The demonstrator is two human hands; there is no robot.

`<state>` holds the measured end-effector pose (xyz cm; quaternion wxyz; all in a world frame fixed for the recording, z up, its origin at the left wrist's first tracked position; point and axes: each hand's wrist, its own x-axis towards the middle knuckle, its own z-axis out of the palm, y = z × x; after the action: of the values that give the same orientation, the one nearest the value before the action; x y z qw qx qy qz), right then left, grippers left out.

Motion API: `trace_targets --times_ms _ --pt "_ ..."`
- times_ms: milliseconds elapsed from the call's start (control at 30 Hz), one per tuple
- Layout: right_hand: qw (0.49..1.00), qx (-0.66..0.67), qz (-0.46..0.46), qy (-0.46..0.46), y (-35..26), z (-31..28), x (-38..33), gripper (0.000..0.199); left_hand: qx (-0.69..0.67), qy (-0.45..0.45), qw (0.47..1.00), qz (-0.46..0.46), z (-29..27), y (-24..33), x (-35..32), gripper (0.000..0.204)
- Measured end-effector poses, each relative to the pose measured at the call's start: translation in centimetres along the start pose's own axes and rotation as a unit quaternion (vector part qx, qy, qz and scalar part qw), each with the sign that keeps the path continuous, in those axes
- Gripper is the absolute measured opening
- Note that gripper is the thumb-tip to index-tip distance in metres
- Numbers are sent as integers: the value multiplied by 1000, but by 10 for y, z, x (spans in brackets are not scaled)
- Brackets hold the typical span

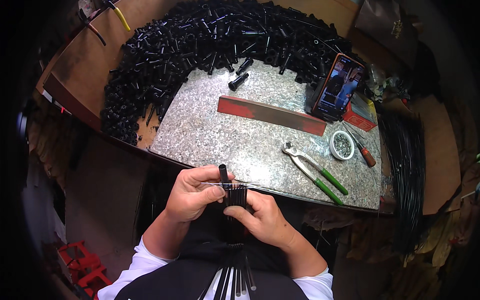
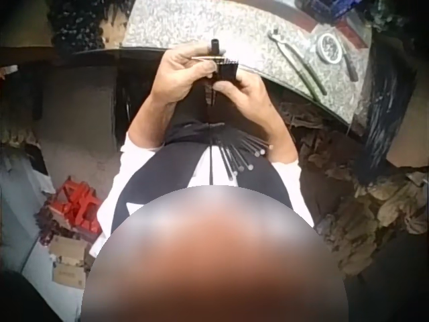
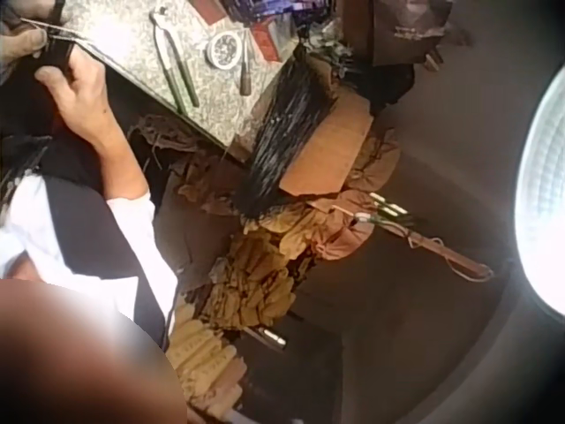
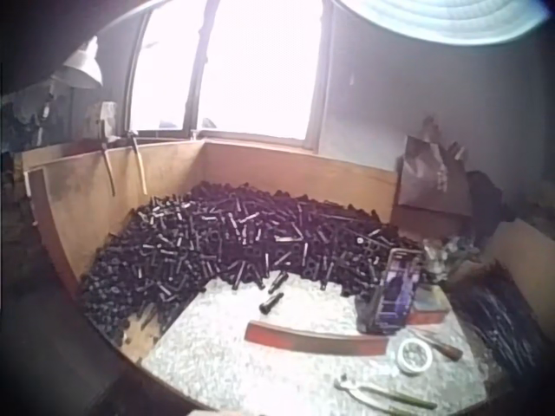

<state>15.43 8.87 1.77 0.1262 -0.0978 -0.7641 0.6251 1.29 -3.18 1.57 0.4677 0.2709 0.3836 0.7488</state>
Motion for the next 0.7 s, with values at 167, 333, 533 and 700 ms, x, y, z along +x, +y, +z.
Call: trace_targets --times_ms 167,333,533,700 --pt "998 -4 46 -34 -4 -5 -4 16 2 -46 999 -10 -4 4 0 30" --pt "999 5 35 -11 0 -5 -5 18 -94 7 995 -34 10 -3 0 29" --pt "1000 -14 2 12 4 -2 -5 18 -98 36 994 -44 7 -18 -9 30" --pt "996 41 78 10 8 -2 -3 21 -62 71 995 -9 13 -31 -10 30"
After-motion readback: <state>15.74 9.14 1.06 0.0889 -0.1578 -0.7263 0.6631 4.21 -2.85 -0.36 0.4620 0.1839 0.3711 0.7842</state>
